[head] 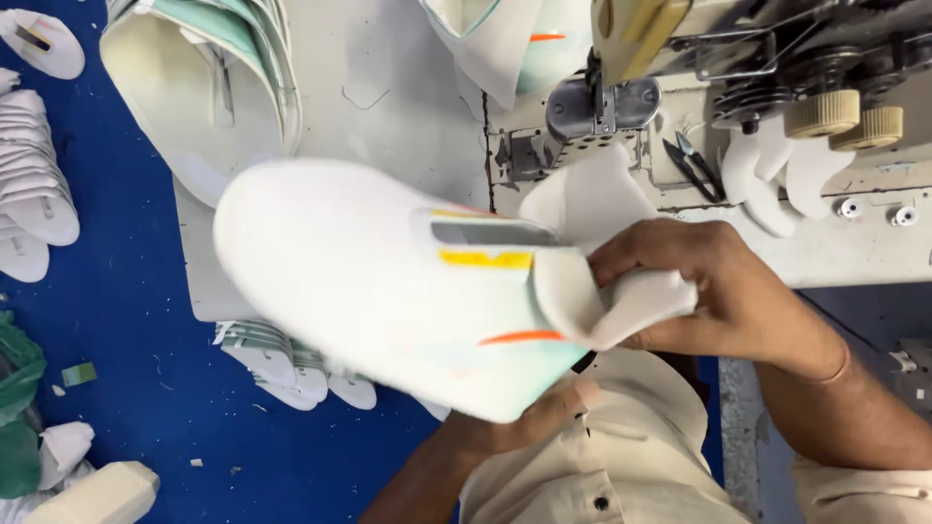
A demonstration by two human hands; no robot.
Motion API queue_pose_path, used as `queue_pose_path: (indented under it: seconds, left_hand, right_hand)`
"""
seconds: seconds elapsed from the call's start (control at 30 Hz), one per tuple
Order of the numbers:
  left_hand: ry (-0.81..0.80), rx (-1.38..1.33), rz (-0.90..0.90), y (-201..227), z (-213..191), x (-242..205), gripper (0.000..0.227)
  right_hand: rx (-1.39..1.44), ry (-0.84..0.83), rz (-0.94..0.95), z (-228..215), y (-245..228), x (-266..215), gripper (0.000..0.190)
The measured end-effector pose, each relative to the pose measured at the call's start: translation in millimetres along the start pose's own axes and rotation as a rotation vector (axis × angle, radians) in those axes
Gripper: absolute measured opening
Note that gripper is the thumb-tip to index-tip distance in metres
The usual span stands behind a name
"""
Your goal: The person uses a sewing machine to stitch a white fabric piece onto the upper part of a light green slipper. They guide the slipper under the needle and sew along the edge.
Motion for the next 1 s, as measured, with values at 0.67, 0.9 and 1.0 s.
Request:
queue_pose_path:
  seconds: [0.67,0.9,1.0]
  left_hand:
    - [0.087,0.266,0.295,21.3,5.2,2.6,0.029]
    - [0.013,-0.575,-0.261,-1.4,12.6,1.2,0.055]
    - [-0.090,-0.997,-0.401,6.4,23.9,6.3,0.076]
  right_hand:
    - [-0.555,0.505,-0.456,14.6,-22.0,-13.7,0.022]
    - [-0.187,0.698,-0.512,-1.9,-20.4,-22.8,0.022]
    - [-0.069,0.712,-0.489,-5.7,-24.5,-20.4,0.021]
Point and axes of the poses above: each hand's wrist, its own x-axis towards the middle knuckle, its own z-axis out of the palm, y = z × x, the point moved 6 cm from there along x, towards the middle knuckle, and after that the axes turned 8 degrees about y, right-handed, at the moved point
